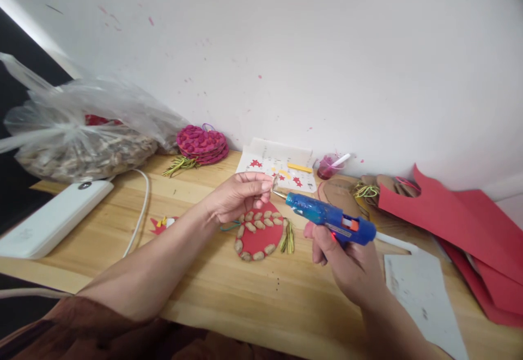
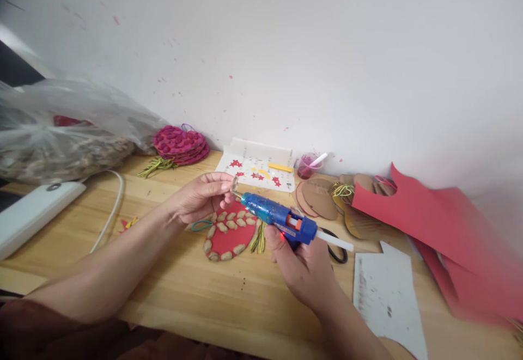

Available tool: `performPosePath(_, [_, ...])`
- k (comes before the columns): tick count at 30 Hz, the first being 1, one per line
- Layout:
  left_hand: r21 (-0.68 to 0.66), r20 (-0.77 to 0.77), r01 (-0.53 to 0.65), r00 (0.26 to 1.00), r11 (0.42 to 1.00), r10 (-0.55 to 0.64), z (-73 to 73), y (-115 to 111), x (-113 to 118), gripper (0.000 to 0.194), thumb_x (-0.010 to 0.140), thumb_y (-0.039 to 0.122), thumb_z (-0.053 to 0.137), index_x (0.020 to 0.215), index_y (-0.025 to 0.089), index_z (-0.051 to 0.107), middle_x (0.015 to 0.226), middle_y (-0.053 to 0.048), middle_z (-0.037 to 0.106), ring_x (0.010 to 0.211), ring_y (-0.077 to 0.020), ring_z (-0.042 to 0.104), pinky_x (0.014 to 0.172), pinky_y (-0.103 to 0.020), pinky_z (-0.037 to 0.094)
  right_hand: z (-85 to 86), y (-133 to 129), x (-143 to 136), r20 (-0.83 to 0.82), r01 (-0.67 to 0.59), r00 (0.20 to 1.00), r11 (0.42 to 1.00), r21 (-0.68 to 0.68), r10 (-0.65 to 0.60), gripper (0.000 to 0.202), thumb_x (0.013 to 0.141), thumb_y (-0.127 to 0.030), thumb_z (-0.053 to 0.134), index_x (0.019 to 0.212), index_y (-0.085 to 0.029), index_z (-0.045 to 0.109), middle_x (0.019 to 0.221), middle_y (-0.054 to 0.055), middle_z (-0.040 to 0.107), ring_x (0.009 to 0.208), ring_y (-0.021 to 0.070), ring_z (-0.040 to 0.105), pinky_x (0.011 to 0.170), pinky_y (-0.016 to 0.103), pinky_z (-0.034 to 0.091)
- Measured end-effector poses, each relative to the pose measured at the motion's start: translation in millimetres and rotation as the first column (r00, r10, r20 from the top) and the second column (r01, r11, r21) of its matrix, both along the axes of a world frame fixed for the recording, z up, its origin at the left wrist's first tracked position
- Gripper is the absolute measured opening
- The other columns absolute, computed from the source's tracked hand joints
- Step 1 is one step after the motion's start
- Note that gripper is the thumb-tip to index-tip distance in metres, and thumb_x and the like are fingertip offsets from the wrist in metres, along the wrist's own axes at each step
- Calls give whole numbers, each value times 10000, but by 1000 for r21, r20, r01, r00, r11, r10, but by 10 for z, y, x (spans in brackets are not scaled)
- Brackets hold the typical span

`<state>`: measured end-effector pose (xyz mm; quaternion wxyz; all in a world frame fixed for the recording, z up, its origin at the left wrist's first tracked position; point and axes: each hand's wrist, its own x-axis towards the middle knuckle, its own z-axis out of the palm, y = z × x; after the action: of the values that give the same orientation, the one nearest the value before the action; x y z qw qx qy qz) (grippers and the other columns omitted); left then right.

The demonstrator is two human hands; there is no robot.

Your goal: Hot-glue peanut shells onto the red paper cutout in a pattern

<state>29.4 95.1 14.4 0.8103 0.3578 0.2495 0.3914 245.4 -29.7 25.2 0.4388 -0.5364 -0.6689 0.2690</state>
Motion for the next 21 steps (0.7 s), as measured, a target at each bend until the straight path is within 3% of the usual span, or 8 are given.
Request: performPosePath(21, [27, -7, 12, 1000, 1000, -12, -1, 5, -9, 313, 592, 257, 949, 748, 97, 729, 604, -20, 653, 531, -74, 591, 496, -141, 498, 29, -4, -13, 2, -29, 1000, 999, 21, 29, 284, 1008, -333, 525, 772, -200, 608, 598, -12, 569, 521, 126, 528, 487, 278, 427])
